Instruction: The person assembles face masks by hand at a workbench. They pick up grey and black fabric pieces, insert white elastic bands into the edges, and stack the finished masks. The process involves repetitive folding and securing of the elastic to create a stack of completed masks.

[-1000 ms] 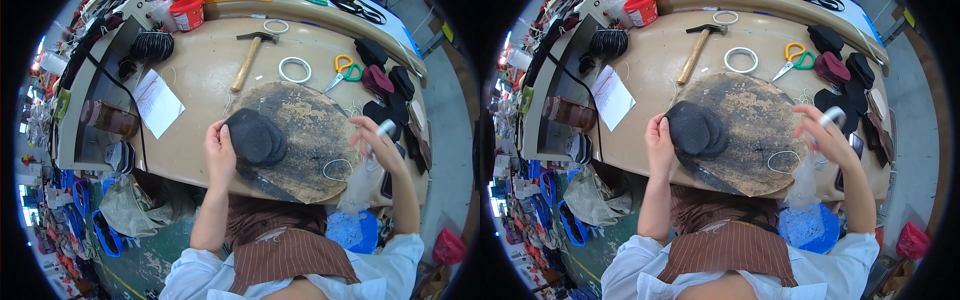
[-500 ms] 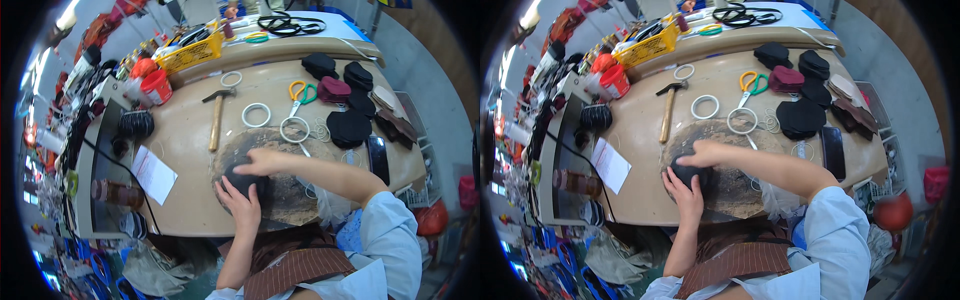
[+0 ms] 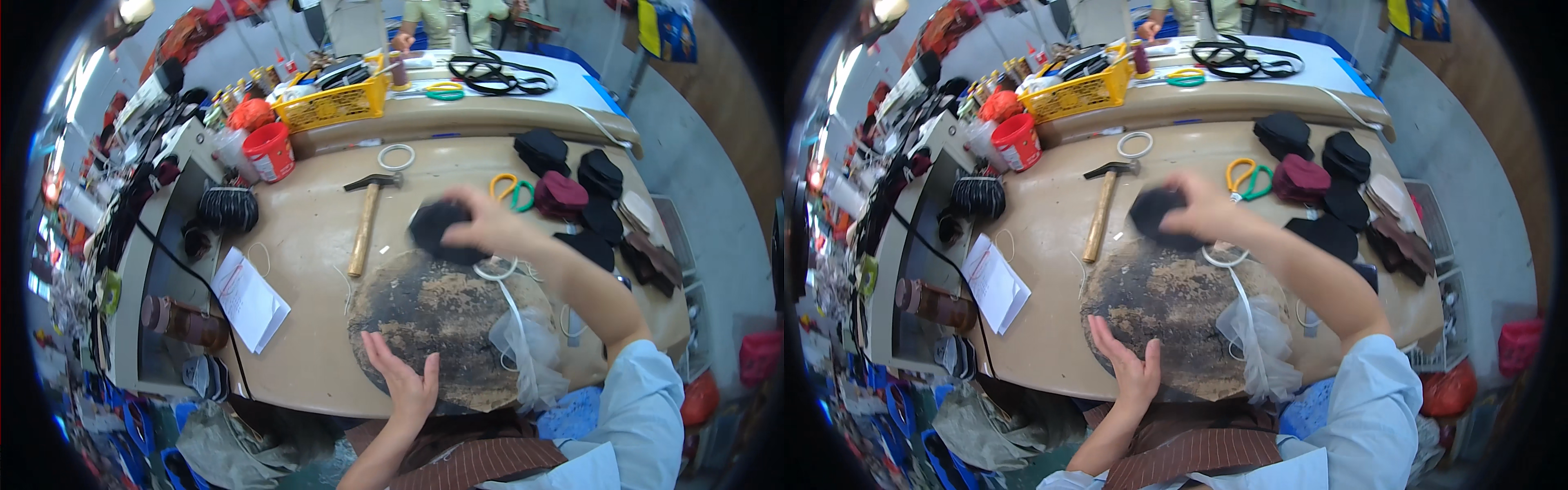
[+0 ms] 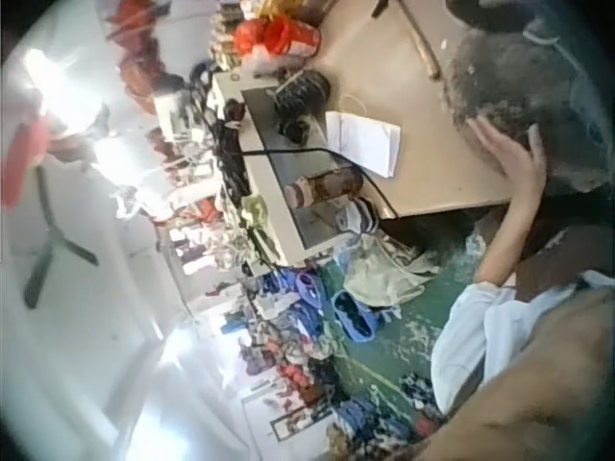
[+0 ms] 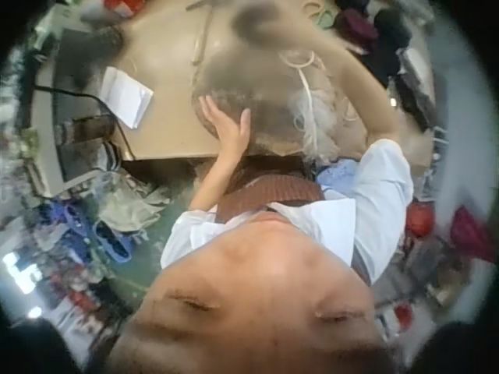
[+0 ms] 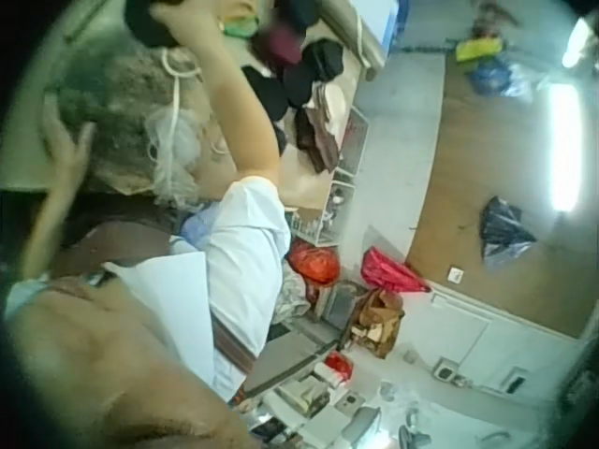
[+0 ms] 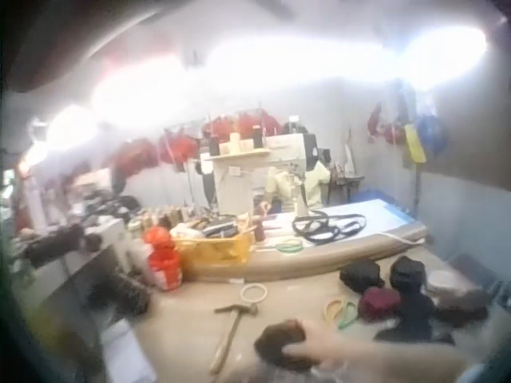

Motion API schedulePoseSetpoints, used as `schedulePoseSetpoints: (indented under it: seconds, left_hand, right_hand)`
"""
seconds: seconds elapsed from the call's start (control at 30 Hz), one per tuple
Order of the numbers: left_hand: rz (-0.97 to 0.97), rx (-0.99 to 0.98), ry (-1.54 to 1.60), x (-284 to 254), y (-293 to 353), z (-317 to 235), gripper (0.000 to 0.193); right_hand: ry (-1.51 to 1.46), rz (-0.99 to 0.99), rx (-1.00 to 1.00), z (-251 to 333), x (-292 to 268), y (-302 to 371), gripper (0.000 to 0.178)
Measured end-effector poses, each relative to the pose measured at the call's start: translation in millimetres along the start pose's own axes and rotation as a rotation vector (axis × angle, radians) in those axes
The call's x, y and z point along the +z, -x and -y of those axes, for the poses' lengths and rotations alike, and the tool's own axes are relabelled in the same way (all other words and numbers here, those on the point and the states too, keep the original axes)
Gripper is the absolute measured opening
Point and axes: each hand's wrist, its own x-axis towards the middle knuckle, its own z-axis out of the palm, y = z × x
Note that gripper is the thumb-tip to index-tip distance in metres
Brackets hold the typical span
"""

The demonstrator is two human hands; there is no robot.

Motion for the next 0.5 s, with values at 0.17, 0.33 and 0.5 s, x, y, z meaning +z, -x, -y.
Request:
schedulePoseSetpoints:
  seconds: [0.17,0.33,0.5]
  left_hand:
    - [0.046,-0.006,-0.177,3.2,-1.5,-5.4,0.095]
    - [0.004,-0.070,-0.322,-37.2,-52.5,10.4,0.097]
    - [-0.349,0.035,-0.441,-130.8,-199.2,136.7,0.099]
  right_hand:
    - [0.839,-0.748,-0.439,-11.3,-68.4,-90.8,0.050]
    - [1.141,-0.352,-0.257,-160.1,-116.5,-118.4,0.055]
    - [0.777,-0.566,-0.336,-134.5,-79.0,-93.3,0.056]
